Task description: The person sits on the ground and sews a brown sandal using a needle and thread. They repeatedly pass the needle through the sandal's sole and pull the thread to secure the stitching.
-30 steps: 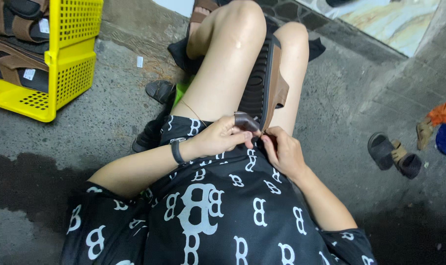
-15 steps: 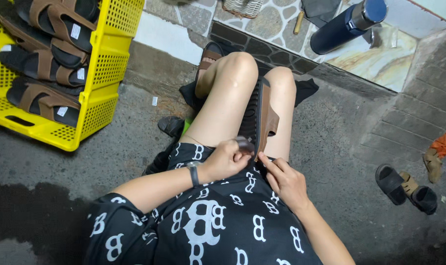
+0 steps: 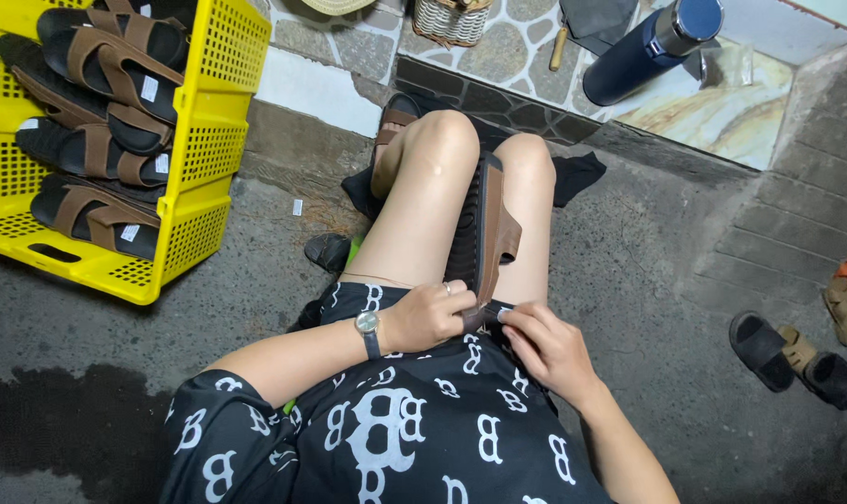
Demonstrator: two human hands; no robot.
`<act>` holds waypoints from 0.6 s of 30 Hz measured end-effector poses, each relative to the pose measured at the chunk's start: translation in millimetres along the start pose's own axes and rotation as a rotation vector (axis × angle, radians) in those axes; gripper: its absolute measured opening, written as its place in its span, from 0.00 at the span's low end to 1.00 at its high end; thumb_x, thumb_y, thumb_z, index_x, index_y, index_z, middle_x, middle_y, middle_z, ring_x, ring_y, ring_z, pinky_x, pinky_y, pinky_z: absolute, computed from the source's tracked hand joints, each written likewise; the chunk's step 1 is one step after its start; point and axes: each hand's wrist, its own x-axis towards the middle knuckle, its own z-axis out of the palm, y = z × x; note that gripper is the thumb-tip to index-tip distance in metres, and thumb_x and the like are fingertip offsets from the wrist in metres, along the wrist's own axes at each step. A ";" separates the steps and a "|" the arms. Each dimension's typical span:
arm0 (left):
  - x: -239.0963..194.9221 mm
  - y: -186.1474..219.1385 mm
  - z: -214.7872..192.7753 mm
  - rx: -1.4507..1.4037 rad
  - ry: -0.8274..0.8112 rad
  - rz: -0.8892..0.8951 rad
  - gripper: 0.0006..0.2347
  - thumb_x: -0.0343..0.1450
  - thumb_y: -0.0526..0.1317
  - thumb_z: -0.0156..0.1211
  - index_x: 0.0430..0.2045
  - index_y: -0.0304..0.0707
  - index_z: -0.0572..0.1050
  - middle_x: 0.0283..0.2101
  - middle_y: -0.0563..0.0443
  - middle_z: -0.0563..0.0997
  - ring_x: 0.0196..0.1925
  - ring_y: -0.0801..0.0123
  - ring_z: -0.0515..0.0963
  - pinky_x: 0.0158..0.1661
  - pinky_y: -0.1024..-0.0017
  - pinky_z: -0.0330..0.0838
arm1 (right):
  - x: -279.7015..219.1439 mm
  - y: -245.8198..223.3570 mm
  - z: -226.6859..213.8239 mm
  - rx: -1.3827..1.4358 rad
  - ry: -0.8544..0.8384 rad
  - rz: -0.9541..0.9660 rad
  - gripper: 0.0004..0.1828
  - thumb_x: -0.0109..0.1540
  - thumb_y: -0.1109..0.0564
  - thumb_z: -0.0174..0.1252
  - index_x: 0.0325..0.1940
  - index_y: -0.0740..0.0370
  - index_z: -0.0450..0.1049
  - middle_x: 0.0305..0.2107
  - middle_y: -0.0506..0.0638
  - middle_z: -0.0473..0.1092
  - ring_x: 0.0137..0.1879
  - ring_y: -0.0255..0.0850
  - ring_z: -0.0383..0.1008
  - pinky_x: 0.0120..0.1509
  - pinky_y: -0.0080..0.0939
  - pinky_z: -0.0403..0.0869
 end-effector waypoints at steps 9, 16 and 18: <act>-10.6 -7.6 2.8 -0.045 0.001 0.132 0.19 0.80 0.45 0.37 0.18 0.42 0.66 0.31 0.52 0.68 0.32 0.61 0.71 0.29 0.71 0.65 | 7.6 -3.5 -39.5 0.142 0.515 0.127 0.06 0.60 0.65 0.60 0.34 0.55 0.79 0.26 0.45 0.77 0.28 0.42 0.75 0.37 0.39 0.74; 14.1 5.9 -29.9 -0.230 0.023 -0.115 0.19 0.71 0.52 0.63 0.17 0.39 0.68 0.28 0.53 0.68 0.29 0.62 0.72 0.27 0.72 0.68 | -89.4 157.1 -154.6 -0.704 0.571 0.349 0.04 0.85 0.68 0.57 0.57 0.69 0.76 0.43 0.61 0.71 0.49 0.62 0.74 0.61 0.51 0.71; 14.5 6.7 -30.3 -0.230 0.047 -0.299 0.17 0.69 0.51 0.66 0.24 0.36 0.72 0.29 0.49 0.72 0.31 0.55 0.77 0.28 0.68 0.72 | -50.8 96.2 -139.8 -0.566 -0.264 0.945 0.22 0.73 0.44 0.51 0.54 0.63 0.79 0.39 0.66 0.80 0.46 0.66 0.81 0.49 0.65 0.77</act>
